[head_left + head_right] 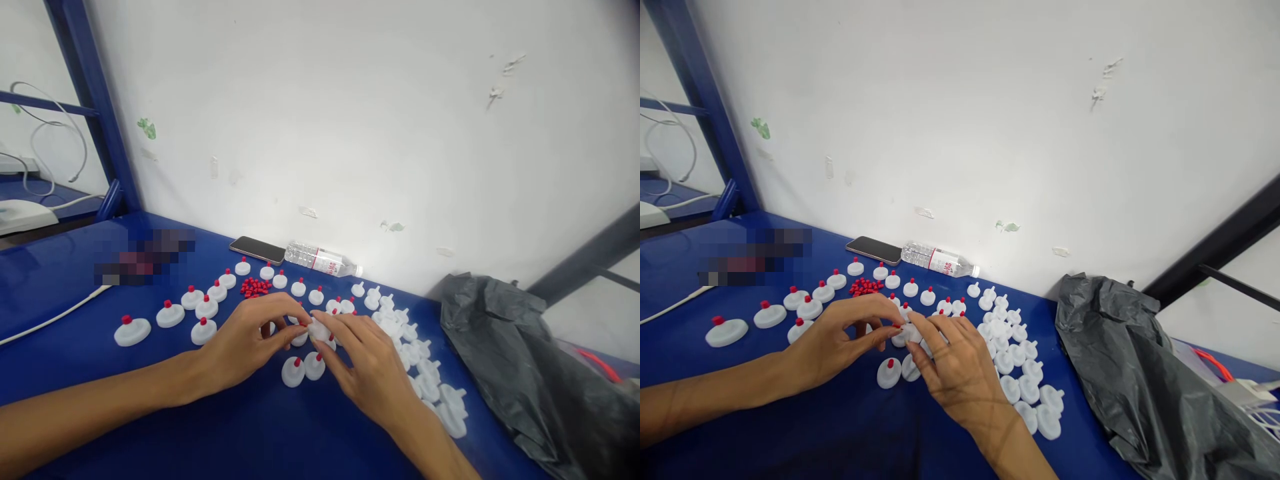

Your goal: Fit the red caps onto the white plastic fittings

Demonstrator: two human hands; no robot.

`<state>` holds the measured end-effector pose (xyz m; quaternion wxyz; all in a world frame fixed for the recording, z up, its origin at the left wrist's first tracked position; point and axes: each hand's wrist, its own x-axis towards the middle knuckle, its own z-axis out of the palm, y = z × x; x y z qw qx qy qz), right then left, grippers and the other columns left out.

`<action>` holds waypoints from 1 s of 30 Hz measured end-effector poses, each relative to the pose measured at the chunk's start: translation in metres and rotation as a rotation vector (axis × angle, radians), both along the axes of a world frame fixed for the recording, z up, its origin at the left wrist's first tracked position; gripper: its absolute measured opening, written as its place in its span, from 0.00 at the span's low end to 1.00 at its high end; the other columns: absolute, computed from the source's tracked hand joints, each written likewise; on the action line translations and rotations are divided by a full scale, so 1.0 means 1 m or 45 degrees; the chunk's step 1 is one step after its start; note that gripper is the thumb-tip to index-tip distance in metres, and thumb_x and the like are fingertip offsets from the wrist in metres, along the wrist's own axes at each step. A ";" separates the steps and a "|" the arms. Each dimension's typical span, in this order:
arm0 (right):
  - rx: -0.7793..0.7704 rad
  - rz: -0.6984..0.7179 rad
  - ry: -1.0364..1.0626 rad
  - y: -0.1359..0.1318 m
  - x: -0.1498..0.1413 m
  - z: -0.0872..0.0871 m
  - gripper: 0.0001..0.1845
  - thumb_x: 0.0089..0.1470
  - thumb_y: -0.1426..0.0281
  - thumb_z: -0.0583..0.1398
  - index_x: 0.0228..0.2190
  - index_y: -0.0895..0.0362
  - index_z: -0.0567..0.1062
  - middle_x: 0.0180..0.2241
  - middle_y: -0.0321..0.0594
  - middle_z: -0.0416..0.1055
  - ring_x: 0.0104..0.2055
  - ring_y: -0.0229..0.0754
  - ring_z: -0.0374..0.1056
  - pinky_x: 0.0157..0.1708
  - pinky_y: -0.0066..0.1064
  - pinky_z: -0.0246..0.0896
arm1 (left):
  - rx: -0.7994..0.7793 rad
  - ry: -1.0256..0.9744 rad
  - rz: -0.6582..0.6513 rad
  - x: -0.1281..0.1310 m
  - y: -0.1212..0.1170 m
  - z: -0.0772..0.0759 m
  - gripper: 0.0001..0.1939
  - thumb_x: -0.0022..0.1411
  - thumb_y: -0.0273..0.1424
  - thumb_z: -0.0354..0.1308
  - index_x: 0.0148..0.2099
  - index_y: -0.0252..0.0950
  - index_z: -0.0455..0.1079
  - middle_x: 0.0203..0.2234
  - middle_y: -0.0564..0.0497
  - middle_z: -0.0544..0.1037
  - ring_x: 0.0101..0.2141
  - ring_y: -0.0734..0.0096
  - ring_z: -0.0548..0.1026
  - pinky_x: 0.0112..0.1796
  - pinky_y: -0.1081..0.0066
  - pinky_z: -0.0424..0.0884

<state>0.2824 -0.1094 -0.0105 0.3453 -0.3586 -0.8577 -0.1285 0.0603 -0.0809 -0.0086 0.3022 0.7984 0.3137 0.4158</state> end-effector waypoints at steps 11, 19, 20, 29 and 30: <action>-0.092 0.124 0.051 -0.012 -0.008 0.003 0.29 0.61 0.68 0.60 0.62 0.57 0.63 0.56 0.49 0.73 0.56 0.49 0.72 0.53 0.42 0.74 | 0.354 0.040 -0.138 0.000 -0.009 -0.009 0.05 0.66 0.27 0.58 0.43 0.39 0.75 0.37 0.52 0.77 0.26 0.81 0.71 0.26 0.79 0.69; -0.116 0.163 0.077 -0.009 -0.004 0.003 0.31 0.61 0.61 0.63 0.61 0.55 0.64 0.56 0.49 0.73 0.56 0.47 0.72 0.54 0.41 0.73 | 0.012 0.003 0.034 0.002 -0.012 -0.007 0.20 0.61 0.35 0.66 0.53 0.46 0.64 0.41 0.54 0.71 0.30 0.76 0.72 0.24 0.77 0.71; -0.129 0.171 0.075 -0.009 -0.005 0.004 0.30 0.61 0.62 0.63 0.61 0.54 0.64 0.56 0.48 0.73 0.55 0.46 0.72 0.54 0.41 0.72 | 0.038 -0.019 0.042 0.002 -0.012 -0.007 0.25 0.60 0.34 0.66 0.56 0.48 0.62 0.43 0.53 0.69 0.31 0.75 0.72 0.23 0.77 0.71; -0.071 0.185 0.078 -0.008 -0.007 0.007 0.25 0.60 0.61 0.64 0.56 0.51 0.69 0.49 0.43 0.78 0.50 0.47 0.76 0.49 0.40 0.75 | 0.072 0.034 -0.156 0.000 -0.009 -0.004 0.27 0.65 0.32 0.62 0.63 0.52 0.64 0.59 0.46 0.71 0.38 0.70 0.78 0.24 0.78 0.73; -0.068 0.187 0.097 -0.008 -0.007 0.007 0.24 0.59 0.62 0.65 0.56 0.50 0.69 0.49 0.43 0.78 0.49 0.47 0.76 0.49 0.39 0.75 | 0.079 0.015 -0.166 0.000 -0.009 -0.004 0.25 0.65 0.32 0.62 0.62 0.50 0.65 0.58 0.46 0.72 0.39 0.69 0.78 0.25 0.78 0.73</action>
